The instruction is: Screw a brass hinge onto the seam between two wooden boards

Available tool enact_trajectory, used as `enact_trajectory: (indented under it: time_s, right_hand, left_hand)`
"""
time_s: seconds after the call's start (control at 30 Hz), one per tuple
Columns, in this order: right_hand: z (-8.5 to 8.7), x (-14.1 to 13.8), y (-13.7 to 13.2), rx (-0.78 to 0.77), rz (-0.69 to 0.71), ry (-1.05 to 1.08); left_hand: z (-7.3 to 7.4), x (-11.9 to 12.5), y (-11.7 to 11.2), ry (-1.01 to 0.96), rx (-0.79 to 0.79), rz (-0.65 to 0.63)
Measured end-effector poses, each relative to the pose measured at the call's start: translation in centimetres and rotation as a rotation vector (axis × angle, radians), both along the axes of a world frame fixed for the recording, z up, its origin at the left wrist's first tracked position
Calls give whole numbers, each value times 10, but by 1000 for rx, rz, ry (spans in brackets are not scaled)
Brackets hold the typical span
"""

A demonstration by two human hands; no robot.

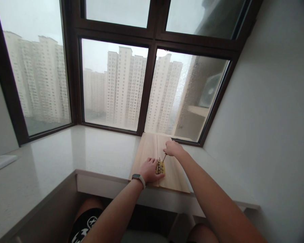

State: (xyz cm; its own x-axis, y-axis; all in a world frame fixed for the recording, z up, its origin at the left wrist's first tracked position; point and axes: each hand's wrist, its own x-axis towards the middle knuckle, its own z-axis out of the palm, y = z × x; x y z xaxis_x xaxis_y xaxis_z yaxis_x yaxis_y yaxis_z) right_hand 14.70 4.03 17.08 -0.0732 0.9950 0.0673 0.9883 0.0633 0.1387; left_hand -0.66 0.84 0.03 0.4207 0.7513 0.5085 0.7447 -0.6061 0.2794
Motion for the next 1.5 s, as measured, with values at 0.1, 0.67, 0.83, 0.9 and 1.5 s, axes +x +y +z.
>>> enact_trajectory:
  time_s: [0.1,0.67,0.83,0.9,1.5]
  right_hand:
    - [3,0,-3,-2,-35,8]
    - [4,8,1,-31,70,-23]
    - [1,7,0,-52,140,-12]
    - [0,6,-1,-55,140,2]
    - [10,-2,-17,77,-13,-9]
  left_hand:
    - [0,0,0,-1,1,-1]
    - [3,0,-3,7,-47,2]
    - [4,-1,-3,-6,-30,-5]
    - [4,-1,-4,-10,-23,-7]
    - [6,-1,-5,2,-48,-7]
